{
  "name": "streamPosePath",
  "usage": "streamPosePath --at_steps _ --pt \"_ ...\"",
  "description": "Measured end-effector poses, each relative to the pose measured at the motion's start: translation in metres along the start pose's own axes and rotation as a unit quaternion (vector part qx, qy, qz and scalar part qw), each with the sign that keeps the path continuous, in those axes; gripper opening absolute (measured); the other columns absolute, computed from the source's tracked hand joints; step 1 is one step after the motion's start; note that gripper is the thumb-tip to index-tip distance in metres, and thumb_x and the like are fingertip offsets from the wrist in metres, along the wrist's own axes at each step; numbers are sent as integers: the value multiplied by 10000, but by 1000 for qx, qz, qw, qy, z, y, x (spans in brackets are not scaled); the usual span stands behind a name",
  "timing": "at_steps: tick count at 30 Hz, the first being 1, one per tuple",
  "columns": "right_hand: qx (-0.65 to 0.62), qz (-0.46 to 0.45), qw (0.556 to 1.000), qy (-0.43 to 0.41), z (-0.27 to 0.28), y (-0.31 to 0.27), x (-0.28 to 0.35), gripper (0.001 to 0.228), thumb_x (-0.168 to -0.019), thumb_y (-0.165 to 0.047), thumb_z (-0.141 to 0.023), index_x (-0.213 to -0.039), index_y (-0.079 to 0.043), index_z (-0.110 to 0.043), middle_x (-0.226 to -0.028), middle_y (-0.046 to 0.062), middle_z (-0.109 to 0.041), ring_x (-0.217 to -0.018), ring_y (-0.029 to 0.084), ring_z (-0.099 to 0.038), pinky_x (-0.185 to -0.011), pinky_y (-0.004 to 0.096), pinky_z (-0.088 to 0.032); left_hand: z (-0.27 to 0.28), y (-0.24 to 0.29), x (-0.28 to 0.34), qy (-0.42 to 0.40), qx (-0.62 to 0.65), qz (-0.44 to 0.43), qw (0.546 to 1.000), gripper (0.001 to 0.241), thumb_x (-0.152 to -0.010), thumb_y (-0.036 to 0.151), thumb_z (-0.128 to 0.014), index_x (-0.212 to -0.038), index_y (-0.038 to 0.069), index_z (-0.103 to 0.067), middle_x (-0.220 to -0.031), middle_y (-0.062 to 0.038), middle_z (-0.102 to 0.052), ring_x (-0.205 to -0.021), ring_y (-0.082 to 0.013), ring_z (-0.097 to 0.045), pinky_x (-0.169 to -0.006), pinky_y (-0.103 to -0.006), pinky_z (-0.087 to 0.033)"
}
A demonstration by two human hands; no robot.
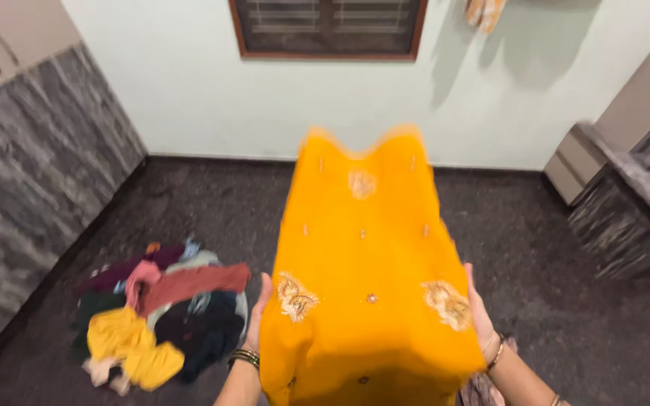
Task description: The person folds a yellow garment with embellishments on the floor, smoothing and aligning the fabric before stacking it with other folded clothes. They then pick up a white and orange patterned cloth and begin folding it.
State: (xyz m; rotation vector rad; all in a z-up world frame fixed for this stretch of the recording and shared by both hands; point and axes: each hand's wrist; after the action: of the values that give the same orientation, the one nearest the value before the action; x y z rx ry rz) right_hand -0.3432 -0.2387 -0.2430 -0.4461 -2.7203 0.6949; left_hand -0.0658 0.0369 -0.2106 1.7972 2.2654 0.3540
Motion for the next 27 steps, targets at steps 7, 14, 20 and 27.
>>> streamPosePath --at_steps 7,14,20,27 --pt "86 -23 996 21 33 26 -12 344 -990 -171 -606 -1285 4 -612 -1227 137 -709 -1093 270 -673 -969 448 -538 25 -8 25 72 -226 77 969 411 -952 169 -668 -1317 -16 -634 -1253 -121 -713 -1115 -227 -695 -1000 -390 -551" --pt "191 133 972 9 -6 -58 18 333 -931 -240 -626 -1188 -31 -663 -1133 133 -727 -1024 252 -726 -906 456 -564 -18 37 26 54 -427 60 901 355 -904 87 -688 -1248 5 -653 -1168 -67 -741 -1061 -149 -713 -950 -331 -565" --pt "375 105 900 196 -22 -19 16 364 -937 -219 -665 -1181 44 -728 -1113 103 -774 -997 184 -716 -884 339 -547 35 -7 -5 170 -405 -12 898 274 -944 132 -650 -1157 -29 -714 -1097 -95 -777 -1007 -163 -736 -913 -308 -580" --pt "407 191 880 150 -93 -88 41 368 -1040 -275 -635 -1165 68 -689 -1084 139 -727 -927 194 -702 -852 344 -558 -59 36 -28 62 -408 -82 907 178 -1003 133 -663 -1127 6 -672 -1074 -76 -733 -995 -181 -685 -906 -343 -556"
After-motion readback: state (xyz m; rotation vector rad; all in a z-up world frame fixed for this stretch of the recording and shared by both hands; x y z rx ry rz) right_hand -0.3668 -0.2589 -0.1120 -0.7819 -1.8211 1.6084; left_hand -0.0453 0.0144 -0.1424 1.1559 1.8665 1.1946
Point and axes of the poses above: each hand's wrist, its own x-axis away from the middle knuckle, its own z-axis out of the back of the hand, y = z × x
